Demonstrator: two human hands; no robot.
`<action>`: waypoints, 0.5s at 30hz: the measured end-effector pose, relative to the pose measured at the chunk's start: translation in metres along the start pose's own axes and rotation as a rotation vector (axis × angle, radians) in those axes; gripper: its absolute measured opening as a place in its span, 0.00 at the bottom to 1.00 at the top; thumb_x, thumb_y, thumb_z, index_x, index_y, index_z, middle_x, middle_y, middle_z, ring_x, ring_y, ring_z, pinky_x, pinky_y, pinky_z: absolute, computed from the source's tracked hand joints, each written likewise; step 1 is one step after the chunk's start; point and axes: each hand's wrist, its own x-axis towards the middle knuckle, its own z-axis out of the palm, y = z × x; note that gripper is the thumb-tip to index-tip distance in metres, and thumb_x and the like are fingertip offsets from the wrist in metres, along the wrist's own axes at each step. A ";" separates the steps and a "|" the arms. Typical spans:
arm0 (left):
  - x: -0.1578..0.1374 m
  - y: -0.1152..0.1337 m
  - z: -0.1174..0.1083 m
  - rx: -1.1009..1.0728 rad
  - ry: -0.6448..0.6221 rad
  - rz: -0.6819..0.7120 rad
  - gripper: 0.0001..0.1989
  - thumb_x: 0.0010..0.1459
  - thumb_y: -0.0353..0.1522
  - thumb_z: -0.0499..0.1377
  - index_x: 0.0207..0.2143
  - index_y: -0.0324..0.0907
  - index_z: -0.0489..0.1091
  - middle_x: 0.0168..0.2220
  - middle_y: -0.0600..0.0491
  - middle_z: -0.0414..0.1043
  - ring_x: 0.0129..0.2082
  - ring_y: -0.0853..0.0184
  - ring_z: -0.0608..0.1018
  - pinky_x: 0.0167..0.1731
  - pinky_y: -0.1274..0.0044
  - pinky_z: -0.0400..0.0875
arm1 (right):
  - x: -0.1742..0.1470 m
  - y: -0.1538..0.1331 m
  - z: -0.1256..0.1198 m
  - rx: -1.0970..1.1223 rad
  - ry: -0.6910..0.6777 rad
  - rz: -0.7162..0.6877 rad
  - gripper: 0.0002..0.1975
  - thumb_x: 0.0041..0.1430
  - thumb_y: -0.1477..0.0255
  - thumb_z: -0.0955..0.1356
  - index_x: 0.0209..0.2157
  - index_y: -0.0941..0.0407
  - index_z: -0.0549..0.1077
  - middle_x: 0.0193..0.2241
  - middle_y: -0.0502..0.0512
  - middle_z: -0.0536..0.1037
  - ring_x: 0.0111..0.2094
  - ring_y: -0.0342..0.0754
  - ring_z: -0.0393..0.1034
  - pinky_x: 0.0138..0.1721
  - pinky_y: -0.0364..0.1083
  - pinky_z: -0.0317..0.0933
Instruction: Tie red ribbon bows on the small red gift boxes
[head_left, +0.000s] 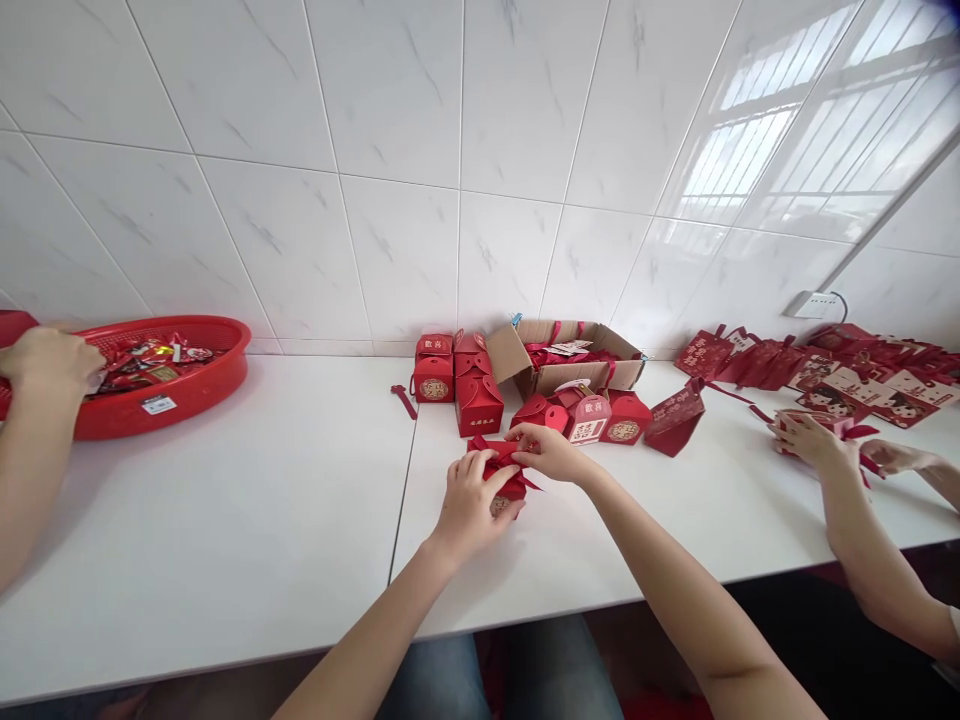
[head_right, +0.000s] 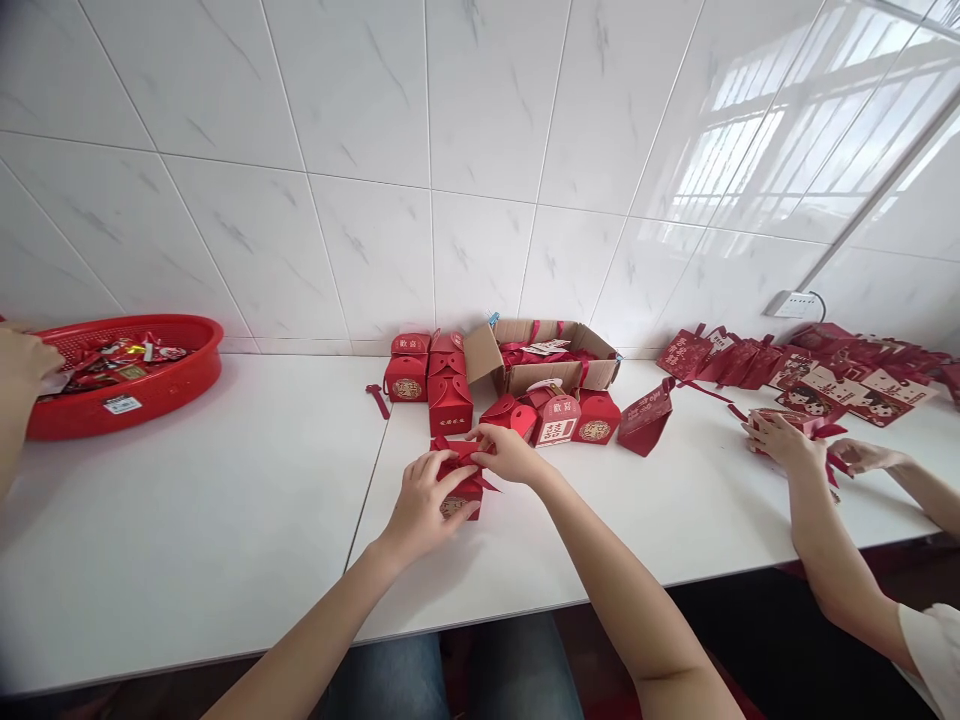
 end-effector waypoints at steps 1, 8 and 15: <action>-0.001 -0.001 0.003 0.025 -0.005 0.012 0.20 0.53 0.37 0.62 0.49 0.49 0.70 0.47 0.45 0.66 0.49 0.52 0.68 0.47 0.57 0.65 | 0.002 0.000 -0.002 0.017 -0.023 0.022 0.14 0.54 0.73 0.67 0.43 0.56 0.72 0.27 0.50 0.73 0.28 0.44 0.67 0.31 0.44 0.63; -0.005 -0.009 0.008 -0.030 0.076 0.065 0.12 0.57 0.31 0.58 0.43 0.47 0.74 0.46 0.46 0.67 0.47 0.55 0.71 0.47 0.59 0.68 | 0.018 -0.006 0.002 0.105 -0.072 0.127 0.14 0.55 0.67 0.67 0.42 0.58 0.76 0.17 0.44 0.63 0.17 0.37 0.54 0.18 0.38 0.51; -0.010 -0.011 0.007 -0.089 0.124 0.074 0.07 0.57 0.28 0.55 0.36 0.43 0.73 0.43 0.47 0.70 0.44 0.60 0.73 0.44 0.66 0.72 | 0.028 -0.015 0.013 0.042 0.039 0.162 0.18 0.51 0.56 0.69 0.29 0.59 0.77 0.20 0.50 0.69 0.19 0.39 0.57 0.19 0.41 0.52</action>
